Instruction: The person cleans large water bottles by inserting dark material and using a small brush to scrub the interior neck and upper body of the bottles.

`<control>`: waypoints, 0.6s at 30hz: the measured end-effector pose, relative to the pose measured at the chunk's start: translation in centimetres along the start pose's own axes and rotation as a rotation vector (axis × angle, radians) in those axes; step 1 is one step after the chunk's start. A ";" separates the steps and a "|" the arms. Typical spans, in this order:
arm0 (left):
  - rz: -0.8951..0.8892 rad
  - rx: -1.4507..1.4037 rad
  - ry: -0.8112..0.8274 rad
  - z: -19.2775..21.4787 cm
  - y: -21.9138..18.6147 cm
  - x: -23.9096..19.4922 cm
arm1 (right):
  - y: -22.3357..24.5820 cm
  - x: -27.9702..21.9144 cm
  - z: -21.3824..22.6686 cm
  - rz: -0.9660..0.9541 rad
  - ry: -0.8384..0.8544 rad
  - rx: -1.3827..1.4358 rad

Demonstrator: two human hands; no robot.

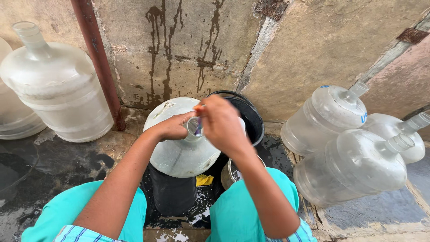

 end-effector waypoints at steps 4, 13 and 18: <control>0.056 0.018 -0.013 0.0 1.7 0.5 | -3.1 0.6 -4.4 -0.040 0.094 0.028; -0.011 -0.040 0.035 -0.4 -1.8 -1.2 | -0.3 -0.4 2.4 -0.034 0.001 0.055; -0.009 0.019 0.002 0.0 -0.3 -0.5 | -2.8 0.3 -4.0 -0.002 0.105 0.027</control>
Point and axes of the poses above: each hand's wrist, its own x-axis towards the middle knuckle, its own z-axis out of the back of the hand, y = z × x, the point moved 9 cm from there along x, towards the middle knuckle, and after that the axes turned 6 degrees about y, right-handed, at the moved point
